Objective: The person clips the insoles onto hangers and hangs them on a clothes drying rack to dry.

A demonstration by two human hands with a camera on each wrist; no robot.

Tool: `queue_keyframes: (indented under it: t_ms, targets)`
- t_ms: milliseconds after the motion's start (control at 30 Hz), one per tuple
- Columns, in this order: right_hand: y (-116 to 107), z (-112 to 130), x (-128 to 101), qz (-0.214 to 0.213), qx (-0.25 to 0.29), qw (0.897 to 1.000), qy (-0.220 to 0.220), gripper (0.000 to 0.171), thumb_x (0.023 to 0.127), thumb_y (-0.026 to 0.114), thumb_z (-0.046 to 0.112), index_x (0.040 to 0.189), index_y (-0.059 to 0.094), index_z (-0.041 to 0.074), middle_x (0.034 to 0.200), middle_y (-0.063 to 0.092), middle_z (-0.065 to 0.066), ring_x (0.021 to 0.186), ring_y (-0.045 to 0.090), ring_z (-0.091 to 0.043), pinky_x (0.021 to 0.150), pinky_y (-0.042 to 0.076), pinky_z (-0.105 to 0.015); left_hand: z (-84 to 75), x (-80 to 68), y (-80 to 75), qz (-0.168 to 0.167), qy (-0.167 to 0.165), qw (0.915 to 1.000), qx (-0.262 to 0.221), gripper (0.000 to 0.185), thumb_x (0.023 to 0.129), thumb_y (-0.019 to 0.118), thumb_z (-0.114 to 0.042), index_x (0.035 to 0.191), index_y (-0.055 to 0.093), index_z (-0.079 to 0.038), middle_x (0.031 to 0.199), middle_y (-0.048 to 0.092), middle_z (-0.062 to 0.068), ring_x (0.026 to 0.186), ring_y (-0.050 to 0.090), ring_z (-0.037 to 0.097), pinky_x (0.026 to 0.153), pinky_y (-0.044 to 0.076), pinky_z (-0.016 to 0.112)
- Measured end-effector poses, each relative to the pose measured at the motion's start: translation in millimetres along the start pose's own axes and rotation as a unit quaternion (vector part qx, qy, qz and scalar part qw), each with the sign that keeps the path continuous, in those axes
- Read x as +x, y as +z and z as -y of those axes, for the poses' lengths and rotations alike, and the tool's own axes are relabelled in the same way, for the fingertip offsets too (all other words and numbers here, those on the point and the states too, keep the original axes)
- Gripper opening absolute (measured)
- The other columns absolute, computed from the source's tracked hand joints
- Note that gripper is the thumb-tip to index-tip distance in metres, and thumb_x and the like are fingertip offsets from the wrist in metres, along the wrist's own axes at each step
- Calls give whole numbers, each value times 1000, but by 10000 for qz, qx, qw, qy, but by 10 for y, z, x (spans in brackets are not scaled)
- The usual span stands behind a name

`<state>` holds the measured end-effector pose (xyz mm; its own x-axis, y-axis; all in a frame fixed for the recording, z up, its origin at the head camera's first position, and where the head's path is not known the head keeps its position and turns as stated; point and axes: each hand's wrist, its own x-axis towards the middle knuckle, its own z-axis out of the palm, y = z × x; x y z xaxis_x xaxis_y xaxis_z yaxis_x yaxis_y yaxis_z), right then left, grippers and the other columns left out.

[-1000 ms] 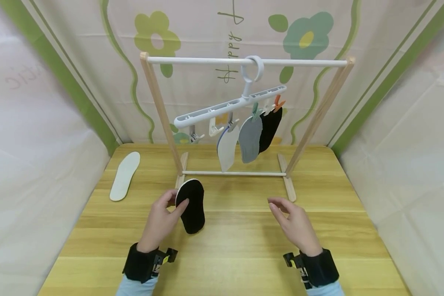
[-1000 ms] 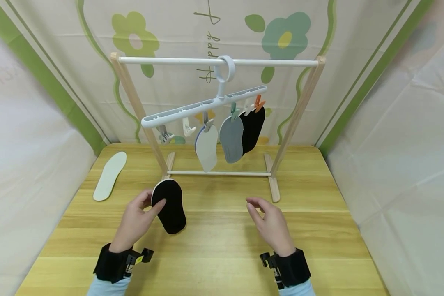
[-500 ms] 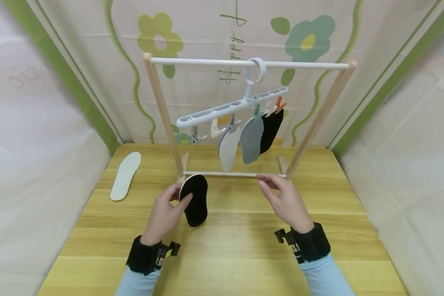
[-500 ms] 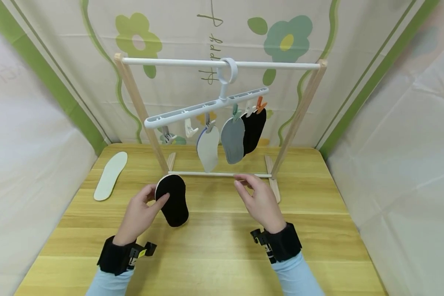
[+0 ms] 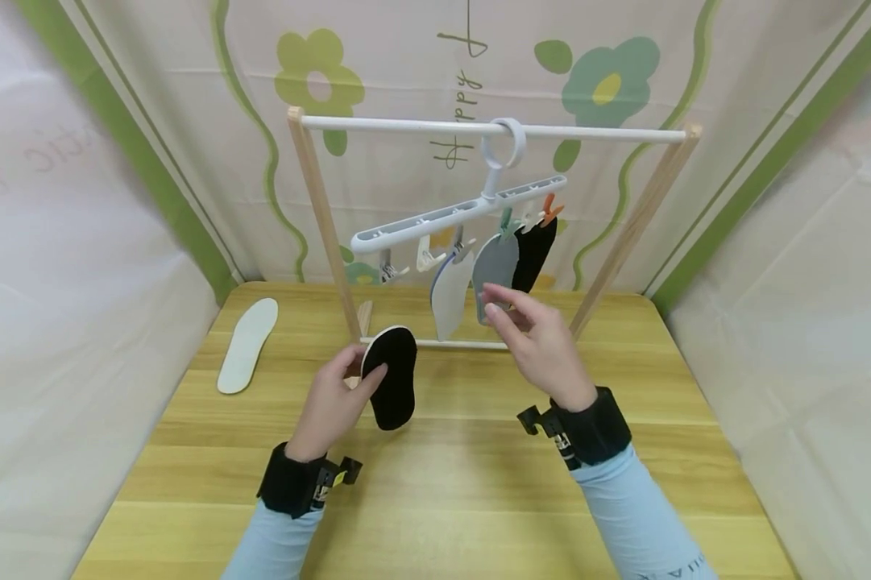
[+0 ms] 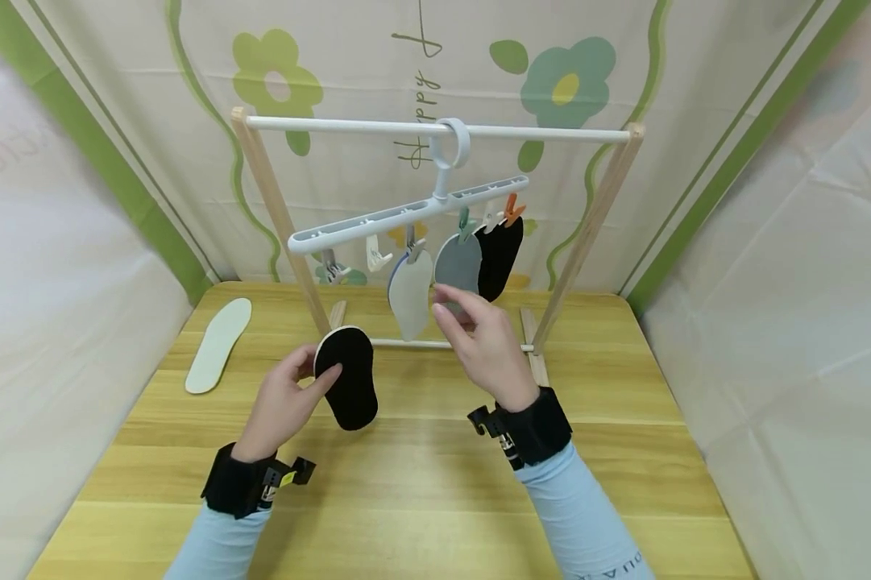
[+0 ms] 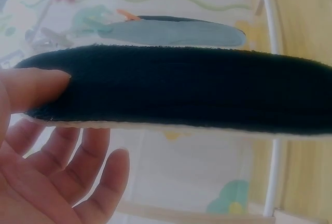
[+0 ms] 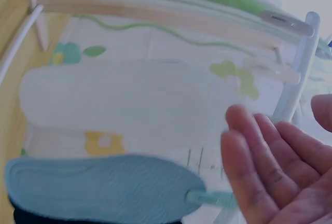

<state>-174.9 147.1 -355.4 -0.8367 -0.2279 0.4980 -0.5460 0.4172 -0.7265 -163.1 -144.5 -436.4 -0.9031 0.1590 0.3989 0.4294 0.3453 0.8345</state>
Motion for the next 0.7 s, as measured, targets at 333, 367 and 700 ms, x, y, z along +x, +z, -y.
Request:
queue_keyframes:
  t_ms: [333, 367, 700]
  targets:
    - [121, 204, 354, 350, 1039, 9939, 72, 42, 103, 55, 21, 143, 53, 7, 136, 60, -7, 65, 69, -26, 56, 58, -34, -20, 92, -2, -35, 35, 10000, 0, 18, 94, 71, -18, 111, 66, -14, 93, 64, -3, 89, 63, 14, 79, 53, 34]
    - [132, 213, 379, 367, 1074, 9935, 92, 43, 103, 56, 21, 143, 52, 7, 137, 59, -6, 63, 69, -27, 54, 57, -34, -18, 99, -2, -26, 26, 10000, -12, 18, 94, 71, -18, 111, 66, -14, 93, 65, -3, 89, 63, 15, 78, 53, 33]
    - [198, 260, 532, 730, 1165, 9880, 698, 53, 102, 56, 37, 150, 44, 19, 145, 52, 0, 60, 68, -27, 39, 43, -32, 5, 171, -16, -11, -34, 9999, -96, 18, 94, 70, -17, 111, 65, -12, 94, 64, 2, 89, 62, 17, 75, 54, 33]
